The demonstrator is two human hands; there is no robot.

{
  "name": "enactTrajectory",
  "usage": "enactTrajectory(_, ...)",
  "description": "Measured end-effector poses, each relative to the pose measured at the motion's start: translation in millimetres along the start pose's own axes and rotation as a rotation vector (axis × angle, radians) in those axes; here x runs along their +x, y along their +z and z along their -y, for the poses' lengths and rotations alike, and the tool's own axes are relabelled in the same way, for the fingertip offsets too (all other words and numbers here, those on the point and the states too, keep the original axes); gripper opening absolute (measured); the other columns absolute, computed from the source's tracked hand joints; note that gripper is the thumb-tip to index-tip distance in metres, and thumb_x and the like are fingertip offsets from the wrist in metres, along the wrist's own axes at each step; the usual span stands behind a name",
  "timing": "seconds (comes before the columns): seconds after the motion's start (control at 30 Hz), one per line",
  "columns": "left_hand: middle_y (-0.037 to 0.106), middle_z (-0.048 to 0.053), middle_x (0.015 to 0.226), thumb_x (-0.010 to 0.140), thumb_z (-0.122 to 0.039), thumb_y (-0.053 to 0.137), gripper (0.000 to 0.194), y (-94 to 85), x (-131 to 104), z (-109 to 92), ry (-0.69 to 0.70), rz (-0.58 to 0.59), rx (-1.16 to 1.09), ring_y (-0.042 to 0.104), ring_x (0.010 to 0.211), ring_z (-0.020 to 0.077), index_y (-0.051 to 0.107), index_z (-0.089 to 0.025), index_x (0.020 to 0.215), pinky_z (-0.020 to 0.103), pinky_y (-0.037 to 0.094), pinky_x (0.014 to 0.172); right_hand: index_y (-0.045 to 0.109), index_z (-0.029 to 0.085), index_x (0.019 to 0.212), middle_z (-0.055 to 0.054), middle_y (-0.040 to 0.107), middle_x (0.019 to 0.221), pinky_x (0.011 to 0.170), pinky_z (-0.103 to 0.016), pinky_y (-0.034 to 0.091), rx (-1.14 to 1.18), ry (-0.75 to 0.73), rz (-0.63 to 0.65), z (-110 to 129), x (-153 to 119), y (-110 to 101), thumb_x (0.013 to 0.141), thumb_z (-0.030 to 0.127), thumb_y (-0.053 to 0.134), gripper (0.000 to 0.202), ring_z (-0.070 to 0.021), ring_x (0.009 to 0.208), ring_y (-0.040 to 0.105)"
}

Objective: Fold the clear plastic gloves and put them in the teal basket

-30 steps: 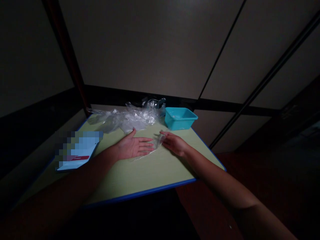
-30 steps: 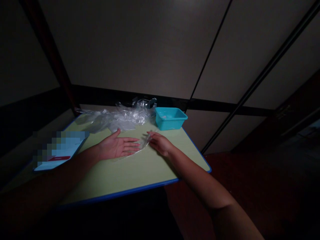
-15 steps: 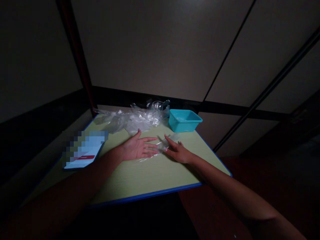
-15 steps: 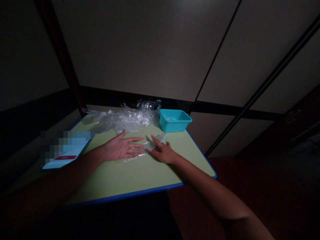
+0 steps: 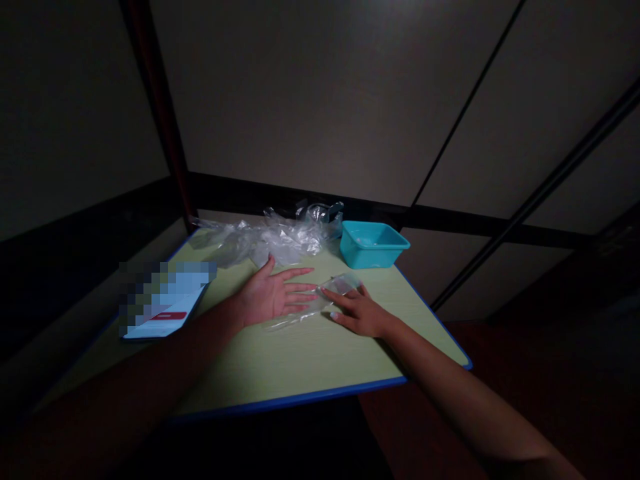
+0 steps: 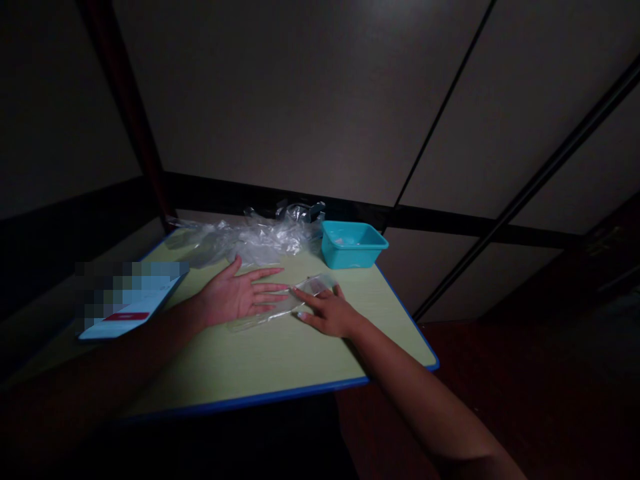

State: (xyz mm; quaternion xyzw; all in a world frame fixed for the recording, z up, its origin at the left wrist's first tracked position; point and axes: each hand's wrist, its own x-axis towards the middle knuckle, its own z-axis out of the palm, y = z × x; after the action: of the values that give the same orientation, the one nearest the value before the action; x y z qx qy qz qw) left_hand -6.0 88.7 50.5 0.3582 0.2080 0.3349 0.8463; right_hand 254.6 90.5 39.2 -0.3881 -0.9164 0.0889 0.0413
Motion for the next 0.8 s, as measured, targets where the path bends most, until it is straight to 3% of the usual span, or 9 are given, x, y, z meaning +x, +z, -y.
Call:
enactTrajectory(0.27,0.042,0.021,0.133,0.077,-0.075,0.016,0.088,-1.5,2.6,3.3,-0.067,-0.087,-0.006,0.035,0.126,0.034,0.022,-0.014,0.14,0.046,0.027,0.1,0.018,0.036,0.143,-0.013,0.056,0.122,0.095,-0.061,0.017,-0.1,0.08,0.009,17.6,1.9,-2.5,0.088,0.059,0.03,0.061,-0.0349,0.12,0.039)
enactTrajectory(0.5,0.049,0.021,0.127,0.076,-0.076,0.018,0.088,-0.5,2.0,4.0,-0.055,-0.071,0.028,0.035,0.125,0.0342,0.03,-0.014,0.137,0.046,0.026,0.099,0.017,0.036,0.144,-0.015,0.049,0.13,0.094,-0.061,0.018,-0.148,0.1,0.028,19.8,2.0,-1.7,0.086,0.063,0.028,0.064,-0.0371,0.124,0.035)
enactTrajectory(0.7,0.05,0.02,0.126,0.077,-0.075,0.019,0.085,-2.8,3.4,5.8,-0.058,-0.061,0.038,0.035,0.126,0.0329,0.034,-0.014,0.135,0.044,0.025,0.1,0.015,0.035,0.144,-0.015,0.054,0.124,0.095,-0.058,0.021,-0.168,0.097,0.014,23.0,4.3,-2.6,0.087,0.064,0.026,0.065,-0.0347,0.12,0.041)
enactTrajectory(0.8,0.048,0.02,0.129,0.078,-0.073,0.021,0.084,-2.9,3.8,6.6,-0.058,-0.047,0.037,0.035,0.126,0.0328,0.033,-0.014,0.136,0.044,0.025,0.1,0.019,0.034,0.144,-0.017,0.047,0.132,0.096,-0.057,0.02,-0.175,0.093,0.024,22.9,5.5,-2.5,0.087,0.063,0.027,0.064,-0.0354,0.128,0.032)
